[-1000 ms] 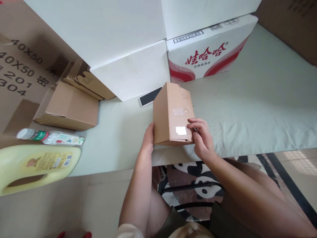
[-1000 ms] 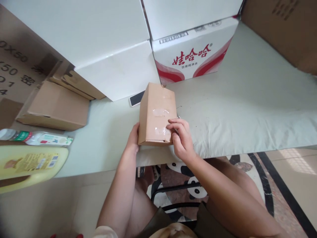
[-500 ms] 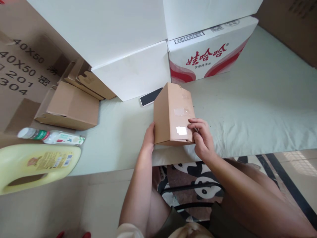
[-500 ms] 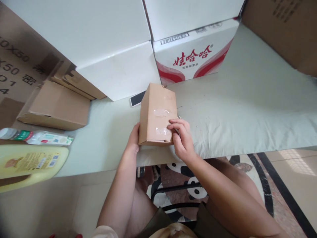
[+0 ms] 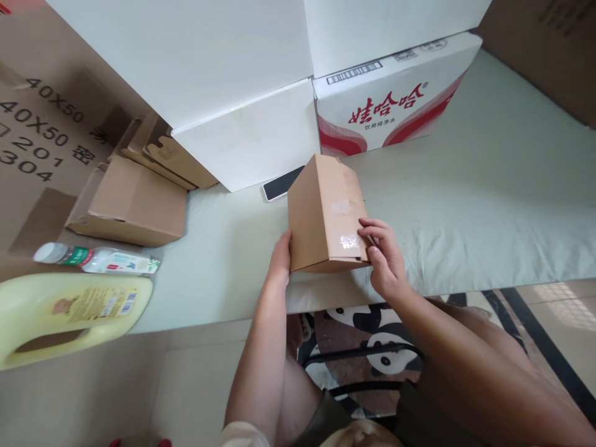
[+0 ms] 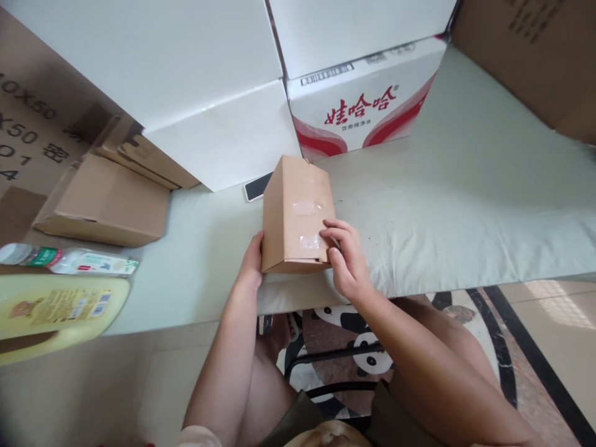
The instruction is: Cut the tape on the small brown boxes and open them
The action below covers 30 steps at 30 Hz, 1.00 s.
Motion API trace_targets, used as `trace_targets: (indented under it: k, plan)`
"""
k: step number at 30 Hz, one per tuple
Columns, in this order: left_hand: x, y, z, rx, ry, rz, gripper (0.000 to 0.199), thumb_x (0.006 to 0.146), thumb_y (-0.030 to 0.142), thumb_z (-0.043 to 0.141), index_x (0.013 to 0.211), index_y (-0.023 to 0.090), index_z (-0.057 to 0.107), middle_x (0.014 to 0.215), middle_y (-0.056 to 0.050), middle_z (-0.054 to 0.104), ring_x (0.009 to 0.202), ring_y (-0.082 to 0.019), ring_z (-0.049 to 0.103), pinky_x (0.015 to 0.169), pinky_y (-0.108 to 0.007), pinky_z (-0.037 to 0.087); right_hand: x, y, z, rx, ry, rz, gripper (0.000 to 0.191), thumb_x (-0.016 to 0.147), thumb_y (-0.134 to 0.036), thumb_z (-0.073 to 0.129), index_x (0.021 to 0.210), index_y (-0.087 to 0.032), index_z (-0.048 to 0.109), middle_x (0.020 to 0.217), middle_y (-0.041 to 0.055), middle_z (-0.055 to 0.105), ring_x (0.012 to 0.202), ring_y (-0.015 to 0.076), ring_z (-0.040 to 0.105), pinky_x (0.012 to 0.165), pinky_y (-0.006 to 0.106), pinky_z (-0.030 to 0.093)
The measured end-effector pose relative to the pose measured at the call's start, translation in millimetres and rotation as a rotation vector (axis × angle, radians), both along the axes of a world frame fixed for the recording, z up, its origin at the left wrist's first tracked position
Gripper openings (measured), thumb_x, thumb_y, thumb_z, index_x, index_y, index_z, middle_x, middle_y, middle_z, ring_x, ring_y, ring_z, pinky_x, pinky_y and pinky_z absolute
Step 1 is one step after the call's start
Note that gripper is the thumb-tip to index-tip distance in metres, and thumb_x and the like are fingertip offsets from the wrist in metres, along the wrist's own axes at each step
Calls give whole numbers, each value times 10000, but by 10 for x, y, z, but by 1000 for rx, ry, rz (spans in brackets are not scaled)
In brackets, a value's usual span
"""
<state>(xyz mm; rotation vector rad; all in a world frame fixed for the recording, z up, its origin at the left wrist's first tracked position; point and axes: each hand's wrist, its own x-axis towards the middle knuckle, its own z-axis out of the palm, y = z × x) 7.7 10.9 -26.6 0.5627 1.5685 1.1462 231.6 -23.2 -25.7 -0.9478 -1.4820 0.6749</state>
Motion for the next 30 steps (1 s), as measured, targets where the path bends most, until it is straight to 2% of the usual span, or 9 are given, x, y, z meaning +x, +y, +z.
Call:
trace_targets:
  k: [6, 9, 12, 14, 17, 21, 25, 27, 30]
  plan:
    - [-31, 6, 12, 32, 170, -48, 375, 958, 471, 522, 968, 200, 780, 1181, -100, 801, 1269, -318, 674, 1153, -449, 465, 27, 59, -35, -28, 29, 13, 311, 1058, -363, 480, 1307, -324, 663, 1468, 86, 606, 1421, 267, 545, 1190, 554, 458]
    - [-75, -39, 39, 229, 254, -52, 382, 911, 462, 630, 1197, 238, 750, 1414, -76, 706, 1423, -294, 568, 1207, -422, 425, 10, 53, -10, -23, -10, 74, 354, 1063, -371, 489, 1374, -354, 658, 1545, 67, 574, 1456, 257, 531, 1204, 539, 460]
    - [-115, -114, 97, 488, 183, -55, 590, 801, 436, 785, 1371, 340, 665, 1683, 6, 436, 1589, -268, 352, 1241, -375, 392, -11, 43, 22, -21, -52, 136, 382, 1060, -376, 509, 1416, -377, 647, 1590, 46, 549, 1474, 254, 522, 1209, 529, 466]
    - [-143, -160, 158, 589, 123, -140, 558, 807, 504, 782, 1340, 364, 695, 1730, 43, 342, 1631, -275, 249, 1266, -370, 357, -17, 40, 37, -17, -62, 150, 390, 1057, -376, 518, 1426, -375, 645, 1599, 45, 544, 1476, 257, 523, 1206, 527, 472]
    - [-192, -189, 248, 612, 134, -360, 600, 854, 702, 658, 1330, 342, 718, 1733, 16, 341, 1643, -316, 198, 1300, -423, 305, -5, 37, 46, -24, -61, 156, 397, 1060, -385, 511, 1432, -363, 646, 1601, 51, 544, 1482, 265, 517, 1213, 534, 465]
    - [-225, -173, 252, 689, 338, -604, 878, 807, 852, 583, 1534, 364, 525, 1768, -28, 251, 1645, -348, 174, 1307, -485, 290, 32, 35, 40, -65, -52, 168, 405, 1059, -424, 507, 1433, -359, 649, 1612, 49, 530, 1499, 278, 495, 1232, 536, 442]
    - [-152, -178, 177, 879, 581, -612, 767, 965, 698, 504, 1644, 453, 246, 1804, -12, 55, 1666, -315, 48, 1325, -539, 206, 56, 48, 35, -82, -29, 179, 415, 1066, -446, 484, 1449, -378, 630, 1632, 27, 506, 1524, 276, 462, 1259, 544, 404]
    - [-93, -184, 180, 987, 655, -615, 683, 984, 678, 482, 1609, 466, 307, 1800, -12, 45, 1664, -331, 57, 1315, -581, 206, 59, 55, 38, -86, -22, 189, 417, 1072, -444, 471, 1458, -388, 620, 1643, 17, 492, 1533, 272, 449, 1270, 542, 389]
    - [-29, -180, 242, 1060, 745, -625, 650, 881, 728, 622, 1423, 380, 537, 1756, -75, 190, 1627, -393, 206, 1278, -627, 274, 42, 52, 32, -82, -23, 216, 439, 1077, -463, 448, 1490, -403, 582, 1663, 3, 464, 1555, 267, 415, 1290, 535, 357]
